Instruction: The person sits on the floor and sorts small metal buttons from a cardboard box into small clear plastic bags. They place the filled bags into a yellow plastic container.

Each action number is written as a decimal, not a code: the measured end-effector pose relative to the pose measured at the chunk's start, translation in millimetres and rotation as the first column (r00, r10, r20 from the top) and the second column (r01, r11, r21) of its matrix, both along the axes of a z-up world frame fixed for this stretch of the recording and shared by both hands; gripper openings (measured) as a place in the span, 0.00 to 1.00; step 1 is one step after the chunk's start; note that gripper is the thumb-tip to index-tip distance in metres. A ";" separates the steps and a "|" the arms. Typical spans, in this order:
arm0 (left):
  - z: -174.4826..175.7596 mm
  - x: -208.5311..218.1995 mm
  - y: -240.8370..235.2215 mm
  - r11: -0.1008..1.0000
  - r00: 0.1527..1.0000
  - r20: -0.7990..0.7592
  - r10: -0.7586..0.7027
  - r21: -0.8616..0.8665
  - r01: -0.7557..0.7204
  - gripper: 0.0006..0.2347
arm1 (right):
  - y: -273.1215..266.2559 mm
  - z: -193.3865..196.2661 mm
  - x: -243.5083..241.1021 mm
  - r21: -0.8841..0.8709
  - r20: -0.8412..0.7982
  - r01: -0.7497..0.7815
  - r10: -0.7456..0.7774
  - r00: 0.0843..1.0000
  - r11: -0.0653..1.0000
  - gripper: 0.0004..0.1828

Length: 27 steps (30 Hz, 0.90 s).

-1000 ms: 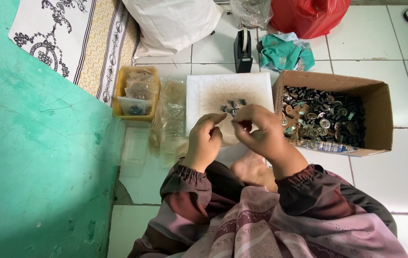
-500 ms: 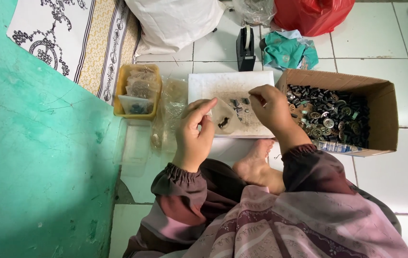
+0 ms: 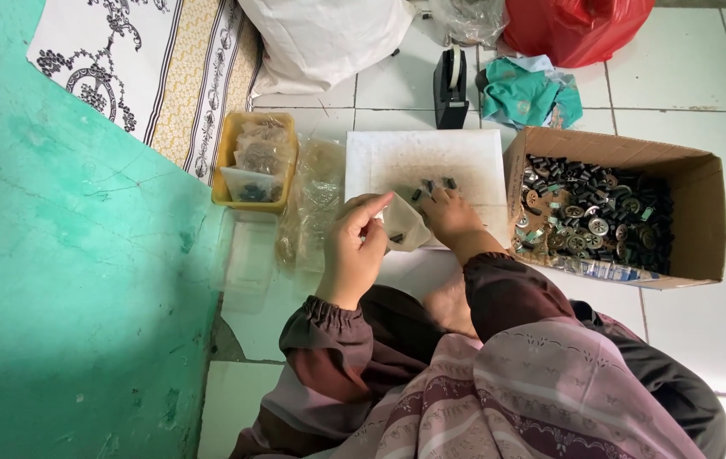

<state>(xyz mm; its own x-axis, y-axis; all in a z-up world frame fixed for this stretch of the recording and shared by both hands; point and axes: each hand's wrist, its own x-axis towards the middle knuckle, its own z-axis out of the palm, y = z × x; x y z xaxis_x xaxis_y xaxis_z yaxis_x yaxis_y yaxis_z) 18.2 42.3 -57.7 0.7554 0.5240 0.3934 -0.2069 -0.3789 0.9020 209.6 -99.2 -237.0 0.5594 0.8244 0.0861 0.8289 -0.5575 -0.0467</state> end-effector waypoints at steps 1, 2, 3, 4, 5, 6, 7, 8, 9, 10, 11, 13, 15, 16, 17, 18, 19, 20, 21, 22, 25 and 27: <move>-1.5 -0.4 -2.0 1.000 1.000 0.001 0.000 0.000 0.000 0.19 | -0.9 -8.1 3.5 0.000 0.001 0.000 0.000 1.000 1.000 0.05; -2.7 -1.0 -3.5 1.000 1.000 -0.008 -0.003 -0.004 0.003 0.19 | -1.0 -15.9 7.3 0.002 -0.079 0.055 -0.055 0.995 0.998 0.07; -3.7 -1.7 -5.2 1.000 1.000 -0.017 -0.007 -0.008 0.006 0.19 | -1.1 -23.4 10.8 0.000 -0.158 0.110 -0.108 0.981 0.994 0.10; -5.8 -2.1 -6.2 1.000 1.000 -0.013 -0.006 -0.005 0.006 0.19 | -3.8 -34.2 19.1 0.003 -0.155 0.110 -0.108 0.982 0.994 0.10; -8.0 -2.5 -7.0 1.000 1.000 -0.022 -0.013 -0.016 0.013 0.19 | -6.3 -44.9 27.5 0.097 -0.213 0.201 -0.177 0.961 0.975 0.09; -10.5 -3.6 -8.8 0.999 0.999 -0.033 -0.019 -0.029 0.018 0.18 | -10.3 -55.9 34.9 0.181 -0.277 0.294 -0.238 0.931 0.939 0.12; -11.4 -4.3 -8.9 0.999 0.999 -0.031 -0.018 -0.030 0.017 0.18 | -10.4 -21.0 24.4 0.181 -0.275 0.292 -0.237 0.932 0.939 0.12; -12.8 -4.6 -10.5 0.999 0.998 -0.053 -0.021 -0.034 0.019 0.18 | -12.4 13.9 14.4 0.394 -0.412 0.370 -0.199 0.889 0.841 0.12; -14.4 -4.8 -12.3 0.999 0.997 -0.074 -0.024 -0.038 0.021 0.19 | -14.2 48.5 4.4 0.565 -0.529 0.457 -0.124 0.840 0.686 0.12; -13.3 -4.0 -15.0 0.999 0.997 -0.073 -0.023 -0.042 0.020 0.19 | -17.1 73.8 -8.5 0.563 -0.527 0.456 -0.125 0.840 0.689 0.12; -12.0 -3.0 -18.1 0.999 0.996 -0.085 -0.020 -0.045 0.016 0.18 | -20.3 99.2 -21.2 0.685 -0.572 0.452 0.037 0.820 0.571 0.12; -7.8 0.8 -22.0 0.999 0.995 -0.094 -0.027 -0.044 0.023 0.18 | -25.8 153.0 -47.1 0.781 -0.576 0.462 0.196 0.794 0.421 0.12; -3.1 5.6 -26.2 0.999 0.993 -0.120 -0.023 -0.028 0.020 0.17 | -32.2 209.3 -73.7 0.869 -0.286 0.085 0.356 0.890 0.488 0.11; -0.1 6.9 -29.4 0.999 0.993 -0.118 -0.030 -0.026 0.027 0.17 | -32.3 215.4 -78.5 0.870 -0.284 0.087 0.349 0.893 0.486 0.11; 2.8 7.9 -32.4 0.999 0.991 -0.126 -0.035 -0.037 0.031 0.17 | -32.0 221.2 -83.3 0.815 -0.171 -0.076 0.364 0.916 0.574 0.12; 5.3 7.4 -34.9 0.998 0.990 -0.137 -0.037 -0.049 0.031 0.16 | -30.9 226.2 -89.1 0.726 -0.060 -0.230 0.393 0.918 0.648 0.13; 1.5 7.7 -35.0 0.998 0.990 -0.137 -0.040 -0.047 0.034 0.16 | -34.4 223.9 -86.3 0.727 -0.060 -0.227 0.390 0.919 0.648 0.13; -1.8 8.5 -33.7 0.999 0.993 -0.111 -0.039 -0.022 0.036 0.17 | -36.3 221.9 -82.7 0.723 -0.089 -0.183 0.353 0.932 0.666 0.13; -5.1 9.6 -31.6 0.999 0.996 -0.085 -0.037 0.002 0.038 0.17 | -37.5 220.0 -78.8 0.719 -0.117 -0.138 0.315 0.942 0.681 0.14; -3.7 6.5 -29.8 0.999 0.996 -0.086 -0.034 0.003 0.034 0.17 | -42.6 200.0 -61.6 0.719 -0.117 -0.140 0.318 0.941 0.680 0.14; 13.0 -2.9 -25.8 0.999 0.999 -0.019 -0.039 -0.029 0.038 0.18 | -48.5 134.8 -13.7 0.752 -0.187 0.036 0.160 0.969 0.658 0.10; 42.9 -9.9 -30.4 1.000 0.998 0.068 -0.006 0.006 0.005 0.18 | -48.3 85.3 9.6 0.509 -0.254 0.157 -0.027 0.967 0.846 0.11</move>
<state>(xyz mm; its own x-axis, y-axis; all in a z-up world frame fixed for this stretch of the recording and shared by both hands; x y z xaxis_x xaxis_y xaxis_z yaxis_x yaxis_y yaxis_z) 8.3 11.9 -14.8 0.7299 0.5176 0.4465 -0.2694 -0.3826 0.8838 219.2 -147.5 -151.7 0.6878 0.6370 0.3481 0.7042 -0.4690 -0.5330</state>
